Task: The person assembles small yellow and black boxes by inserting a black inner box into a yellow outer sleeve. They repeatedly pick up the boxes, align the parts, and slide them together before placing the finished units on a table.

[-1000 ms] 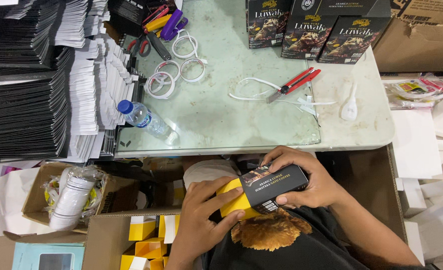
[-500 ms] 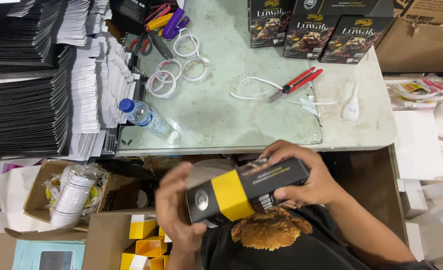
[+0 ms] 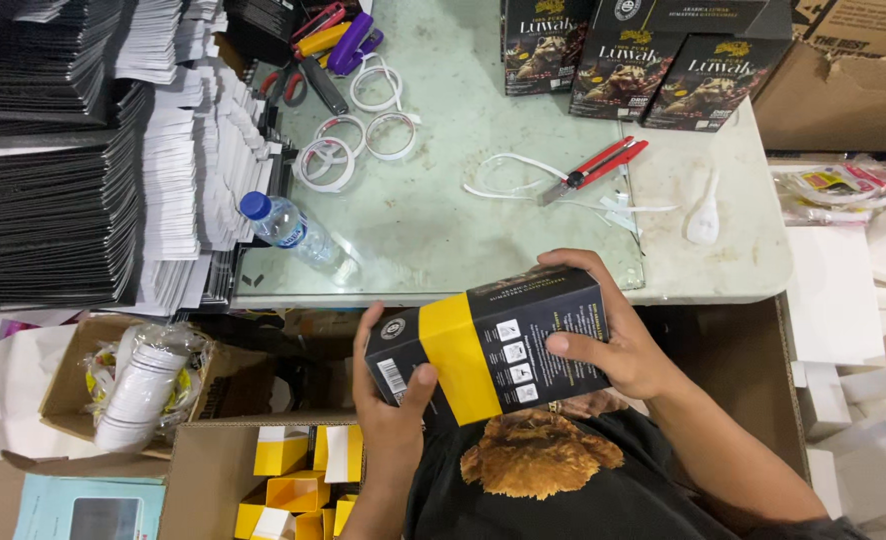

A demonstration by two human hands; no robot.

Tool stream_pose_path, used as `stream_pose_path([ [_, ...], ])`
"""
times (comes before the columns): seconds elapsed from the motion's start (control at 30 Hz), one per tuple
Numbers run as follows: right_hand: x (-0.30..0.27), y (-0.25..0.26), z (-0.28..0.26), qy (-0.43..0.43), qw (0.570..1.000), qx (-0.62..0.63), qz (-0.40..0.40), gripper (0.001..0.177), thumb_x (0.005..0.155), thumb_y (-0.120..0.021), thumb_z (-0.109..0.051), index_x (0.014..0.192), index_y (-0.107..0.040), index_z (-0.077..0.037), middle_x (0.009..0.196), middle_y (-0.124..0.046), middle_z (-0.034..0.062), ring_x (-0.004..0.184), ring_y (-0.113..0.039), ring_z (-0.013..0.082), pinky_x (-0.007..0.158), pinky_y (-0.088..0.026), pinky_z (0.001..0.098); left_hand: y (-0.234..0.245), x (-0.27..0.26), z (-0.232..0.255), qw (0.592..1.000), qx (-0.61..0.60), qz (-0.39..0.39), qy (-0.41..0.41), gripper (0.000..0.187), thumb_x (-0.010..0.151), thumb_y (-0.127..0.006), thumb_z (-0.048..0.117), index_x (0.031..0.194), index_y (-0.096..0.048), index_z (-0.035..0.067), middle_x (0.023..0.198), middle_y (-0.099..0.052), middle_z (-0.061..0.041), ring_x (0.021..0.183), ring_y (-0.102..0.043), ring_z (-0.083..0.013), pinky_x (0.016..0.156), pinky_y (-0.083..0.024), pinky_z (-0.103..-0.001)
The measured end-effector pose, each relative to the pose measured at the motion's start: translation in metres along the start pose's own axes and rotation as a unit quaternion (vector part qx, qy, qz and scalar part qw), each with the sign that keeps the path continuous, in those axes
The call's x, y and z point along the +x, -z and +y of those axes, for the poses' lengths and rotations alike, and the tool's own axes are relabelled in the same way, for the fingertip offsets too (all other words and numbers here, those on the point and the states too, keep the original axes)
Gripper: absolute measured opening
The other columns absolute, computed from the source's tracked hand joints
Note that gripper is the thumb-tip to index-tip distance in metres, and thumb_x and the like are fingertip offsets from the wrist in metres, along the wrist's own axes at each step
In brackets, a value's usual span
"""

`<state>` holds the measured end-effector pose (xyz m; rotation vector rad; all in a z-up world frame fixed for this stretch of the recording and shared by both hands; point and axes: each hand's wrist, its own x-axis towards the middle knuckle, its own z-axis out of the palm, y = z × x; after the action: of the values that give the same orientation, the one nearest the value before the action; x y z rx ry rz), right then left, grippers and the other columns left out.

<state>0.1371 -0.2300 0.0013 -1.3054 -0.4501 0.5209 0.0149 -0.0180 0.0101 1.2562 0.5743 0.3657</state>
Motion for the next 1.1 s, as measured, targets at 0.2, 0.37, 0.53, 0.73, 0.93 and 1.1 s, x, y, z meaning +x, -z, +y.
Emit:
stream_pose_path([
  [0.2,-0.006,-0.011,-0.001,0.033,0.996,-0.073,-0.033,0.070,0.081,-0.076,-0.037,0.138,-0.044,-0.013,0.128,-0.054,0.0141,0.112,-0.066,0.0282,0.086,-0.063,0.0416,-0.008,-0.012,-0.004,0.995,0.055,-0.066,-0.054,0.086,0.073,-0.081,0.042,0.146,-0.043,0.018,0.135,-0.055,-0.013,0.116,-0.064,-0.0246,0.095,-0.059,-0.038],
  [0.37,-0.010,-0.019,-0.007,0.015,0.998,-0.057,-0.019,0.069,0.079,-0.078,-0.035,0.136,-0.047,-0.012,0.112,-0.067,0.0103,0.095,-0.070,0.0194,0.080,-0.062,0.0341,-0.012,-0.018,-0.001,0.989,0.091,-0.054,-0.101,0.078,0.078,-0.078,0.043,0.143,-0.047,0.015,0.136,-0.052,-0.007,0.120,-0.058,-0.0181,0.103,-0.052,-0.035],
  [0.53,-0.011,-0.019,-0.009,0.011,0.998,-0.058,-0.005,0.068,0.078,-0.078,-0.033,0.136,-0.049,-0.013,0.114,-0.067,0.0097,0.095,-0.070,0.0191,0.079,-0.062,0.0339,-0.015,-0.020,0.010,0.987,0.097,-0.094,-0.088,0.095,0.069,-0.085,0.047,0.146,-0.039,0.016,0.137,-0.047,-0.008,0.117,-0.061,-0.0192,0.098,-0.060,-0.036],
  [0.73,-0.011,-0.019,-0.003,0.006,0.999,-0.049,0.013,0.069,0.077,-0.080,-0.031,0.136,-0.049,-0.012,0.117,-0.062,0.0086,0.092,-0.068,0.0174,0.078,-0.061,0.0320,-0.013,-0.015,0.005,0.983,0.123,-0.088,-0.104,0.096,0.067,-0.087,0.032,0.149,-0.040,0.015,0.138,-0.046,-0.007,0.119,-0.057,-0.0173,0.103,-0.051,-0.033],
  [0.93,-0.003,-0.017,-0.002,0.062,0.994,-0.091,-0.026,0.101,0.080,-0.071,-0.065,0.155,-0.025,-0.015,0.135,-0.051,0.0145,0.119,-0.059,0.0258,0.097,-0.058,0.0435,-0.006,-0.010,0.003,0.987,0.050,-0.080,-0.131,0.110,0.065,-0.090,0.028,0.155,-0.029,0.013,0.143,-0.049,-0.016,0.120,-0.059,-0.0229,0.099,-0.057,-0.036],
  [1.1,0.004,0.005,-0.019,0.068,0.977,0.010,-0.204,0.100,0.092,-0.061,-0.086,0.152,-0.036,-0.010,0.153,-0.039,0.0218,0.146,-0.041,0.0345,0.114,-0.042,0.0512,0.016,0.004,0.010,0.891,0.145,-0.200,-0.382,0.083,0.081,-0.081,0.026,0.143,-0.028,0.013,0.129,-0.060,-0.013,0.127,-0.059,-0.0313,0.114,-0.045,-0.048],
])
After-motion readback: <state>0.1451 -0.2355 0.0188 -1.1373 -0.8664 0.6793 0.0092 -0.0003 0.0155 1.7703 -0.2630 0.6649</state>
